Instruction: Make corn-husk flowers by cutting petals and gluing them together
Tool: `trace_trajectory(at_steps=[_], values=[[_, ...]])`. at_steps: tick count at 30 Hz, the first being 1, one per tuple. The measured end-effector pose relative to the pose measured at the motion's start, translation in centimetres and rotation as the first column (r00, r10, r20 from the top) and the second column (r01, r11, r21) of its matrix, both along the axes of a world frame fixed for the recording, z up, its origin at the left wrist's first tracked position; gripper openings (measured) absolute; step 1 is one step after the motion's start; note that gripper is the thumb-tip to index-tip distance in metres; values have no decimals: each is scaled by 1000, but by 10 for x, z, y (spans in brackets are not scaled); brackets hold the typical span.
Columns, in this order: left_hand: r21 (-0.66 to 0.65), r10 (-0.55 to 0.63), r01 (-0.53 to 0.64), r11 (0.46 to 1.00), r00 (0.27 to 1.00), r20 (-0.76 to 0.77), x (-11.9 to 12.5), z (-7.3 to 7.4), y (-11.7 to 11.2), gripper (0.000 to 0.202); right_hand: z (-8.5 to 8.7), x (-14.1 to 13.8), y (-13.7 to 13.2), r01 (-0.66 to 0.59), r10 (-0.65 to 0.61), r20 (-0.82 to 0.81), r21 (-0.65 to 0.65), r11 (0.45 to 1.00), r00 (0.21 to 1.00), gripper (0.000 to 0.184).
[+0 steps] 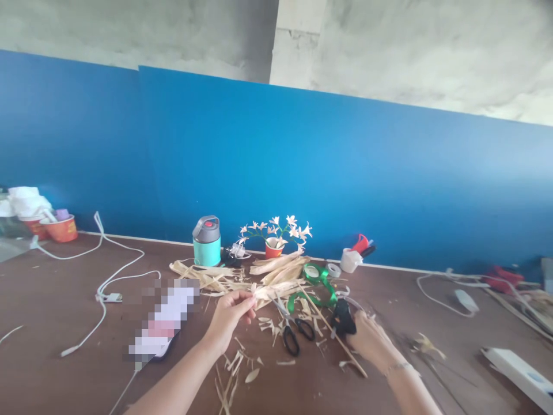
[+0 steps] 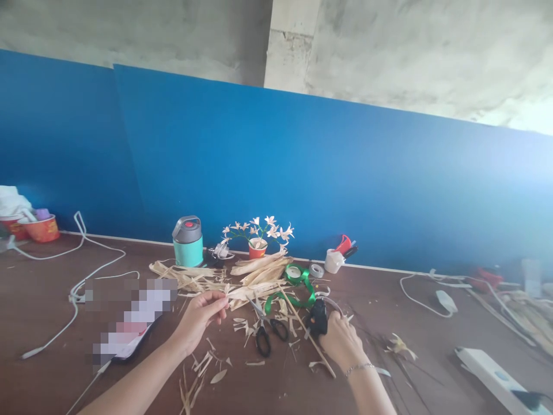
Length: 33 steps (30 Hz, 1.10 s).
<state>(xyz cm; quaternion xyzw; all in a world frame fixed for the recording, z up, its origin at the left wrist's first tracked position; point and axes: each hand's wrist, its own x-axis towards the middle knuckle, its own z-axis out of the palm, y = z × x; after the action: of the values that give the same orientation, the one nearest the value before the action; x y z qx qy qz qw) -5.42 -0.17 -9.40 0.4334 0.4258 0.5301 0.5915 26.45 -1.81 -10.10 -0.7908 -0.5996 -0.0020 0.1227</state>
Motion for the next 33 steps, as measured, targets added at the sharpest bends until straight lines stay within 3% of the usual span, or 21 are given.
trace_trajectory(at_steps=[2,5,8,11,15,19,27,33], values=[[-1,2,-2,1000,1000,-2,0,0,0,17,8,-6,-5,61,-53,66,-123,991,996,16],[-5,12,-12,1000,1000,-14,0,0,0,18,31,-33,-9,68,-57,207,-49,996,977,20],[-7,20,-20,1000,999,-31,0,0,0,18,49,-79,-6,-173,146,237,99,980,960,14],[-7,27,-28,1000,999,-42,0,-1,1,17,47,-128,3,-458,451,95,80,885,888,19],[-7,45,-46,999,999,-24,-1,-3,3,17,25,-167,16,-561,561,-17,7,828,828,15],[0,36,-36,999,999,-19,-2,-5,5,18,11,-173,23,-559,553,-85,-63,827,829,21],[13,33,-33,999,999,-14,-2,-12,7,17,8,-171,23,-585,573,-135,-69,808,808,20],[-19,45,-45,999,999,-4,-1,-10,6,17,9,-169,28,-558,644,-198,357,749,739,20]])
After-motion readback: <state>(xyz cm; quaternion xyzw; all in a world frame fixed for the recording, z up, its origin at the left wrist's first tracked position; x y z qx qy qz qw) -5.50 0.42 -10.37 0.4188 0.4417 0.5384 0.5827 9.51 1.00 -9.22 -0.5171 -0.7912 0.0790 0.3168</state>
